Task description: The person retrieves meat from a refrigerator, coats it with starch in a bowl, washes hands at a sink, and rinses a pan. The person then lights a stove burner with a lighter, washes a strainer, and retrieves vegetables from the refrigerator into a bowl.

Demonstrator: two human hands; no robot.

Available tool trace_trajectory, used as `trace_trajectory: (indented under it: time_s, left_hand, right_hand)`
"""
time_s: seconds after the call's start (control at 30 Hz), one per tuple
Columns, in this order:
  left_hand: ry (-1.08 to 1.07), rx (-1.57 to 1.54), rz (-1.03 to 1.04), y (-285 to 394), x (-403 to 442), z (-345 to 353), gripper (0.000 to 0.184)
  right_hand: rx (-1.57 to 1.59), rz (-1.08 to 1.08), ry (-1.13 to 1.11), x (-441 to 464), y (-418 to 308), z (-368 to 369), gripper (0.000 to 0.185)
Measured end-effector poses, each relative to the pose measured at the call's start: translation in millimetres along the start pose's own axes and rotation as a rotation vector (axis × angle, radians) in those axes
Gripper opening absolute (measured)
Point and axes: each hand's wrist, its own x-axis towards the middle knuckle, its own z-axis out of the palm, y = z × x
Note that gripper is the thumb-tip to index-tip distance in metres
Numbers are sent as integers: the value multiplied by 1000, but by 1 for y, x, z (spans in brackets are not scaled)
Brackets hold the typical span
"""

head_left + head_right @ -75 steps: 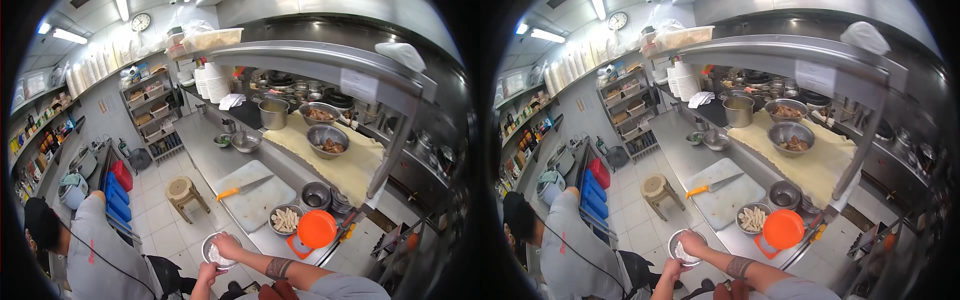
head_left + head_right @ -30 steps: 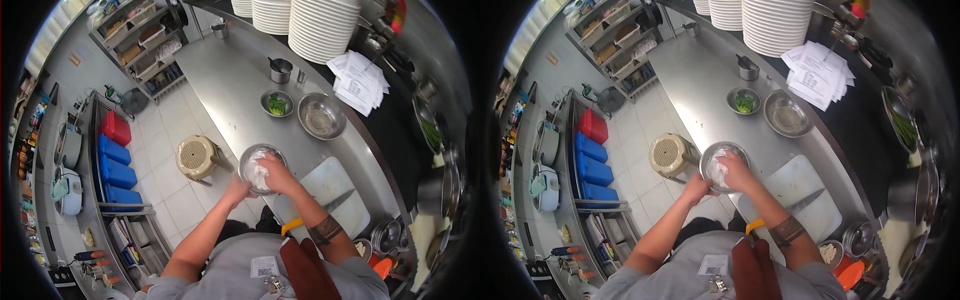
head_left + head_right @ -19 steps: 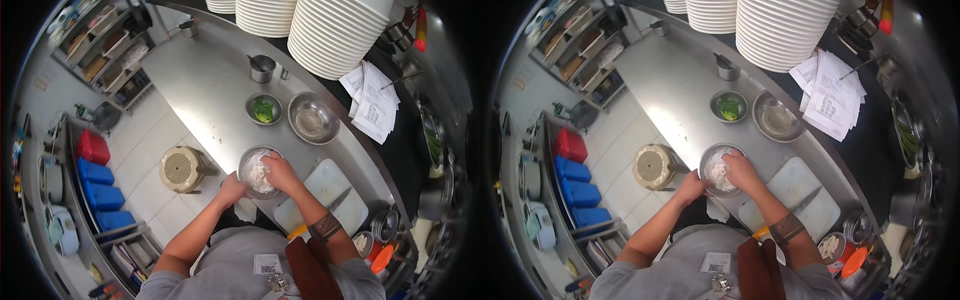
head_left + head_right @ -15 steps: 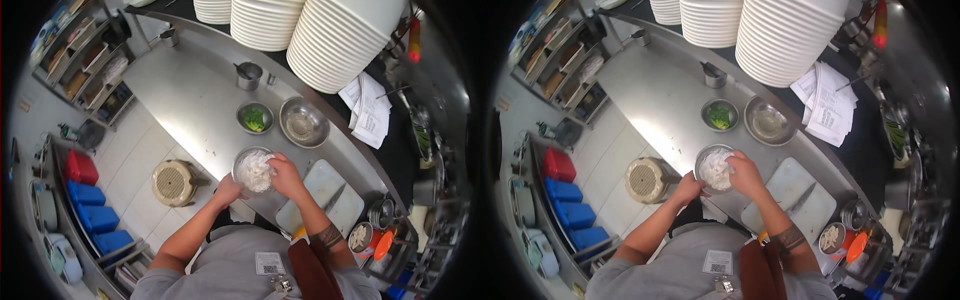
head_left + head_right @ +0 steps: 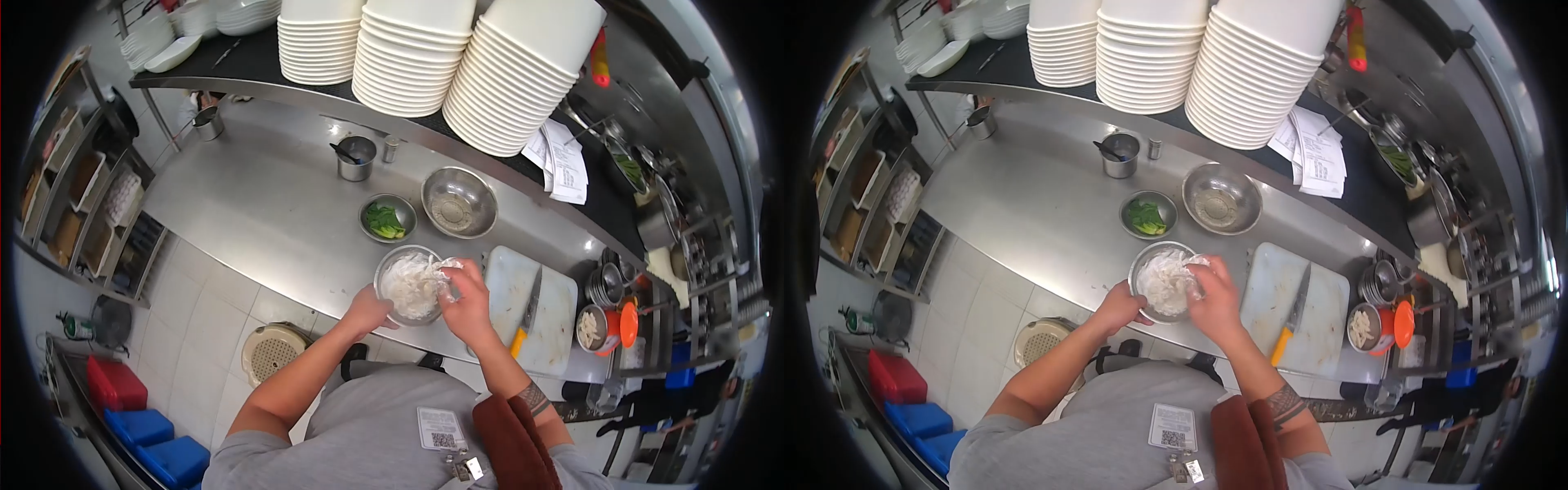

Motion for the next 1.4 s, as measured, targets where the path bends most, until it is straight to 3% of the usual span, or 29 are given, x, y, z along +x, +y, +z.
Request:
trace_trajectory:
  time_s: [0.17,0.27,0.33,0.47,0.53,0.57,0.63,0.67,0.73,0.77,0.83,1.0,1.07,1.1,1.13,1.2,1.27,1.4]
  left_hand:
    - [-24,58,-48,-24,16,-9,46]
    - [-63,14,-47,-31,17,-6,45]
    - [57,99,-112,-57,38,-9,41]
    - [-39,277,53,-95,54,-28,45]
    - [-101,154,-8,-95,55,-35,46]
    - [-101,229,-32,-97,59,-40,46]
    - [-84,861,-16,-31,25,-38,49]
    - [-57,881,18,-9,24,-46,49]
    - [-59,1270,469,24,16,-63,54]
    - [-111,1228,470,77,-4,-60,49]
    - [-20,958,582,185,-64,-42,41]
    - [245,1029,1686,394,-165,16,29]
    - [389,1016,2023,472,-183,51,23]
    - [391,942,2054,514,-186,69,22]
    - [529,1007,2152,558,-181,82,19]
    - [573,1355,1705,621,-189,102,21]
    - [501,1451,1190,653,-196,120,19]
    - [242,1462,762,697,-160,121,28]
  right_hand:
    - [-151,-24,124,-13,-4,9,35]
    - [-193,20,-44,-31,27,25,35]
    - [-211,182,-208,-42,45,34,37]
    - [-281,81,-155,-36,43,34,30]
    - [-299,105,-277,-42,68,49,24]
    - [-307,106,-365,-44,83,57,24]
    - [-377,121,-462,-41,75,58,25]
    - [-376,85,-431,-38,73,59,25]
    - [-228,46,-290,-37,72,61,28]
    - [-221,21,-278,-33,75,62,28]
    - [-144,122,-267,-26,81,66,30]
    - [-57,265,-258,-13,75,66,32]
    - [-17,309,-242,-17,69,68,32]
    - [-47,268,-270,-17,71,71,35]
    - [-77,226,-297,-20,75,74,38]
    - [-68,233,-324,-28,80,78,38]
    - [-62,223,-353,-31,90,81,38]
    - [-59,291,-436,-49,114,93,36]
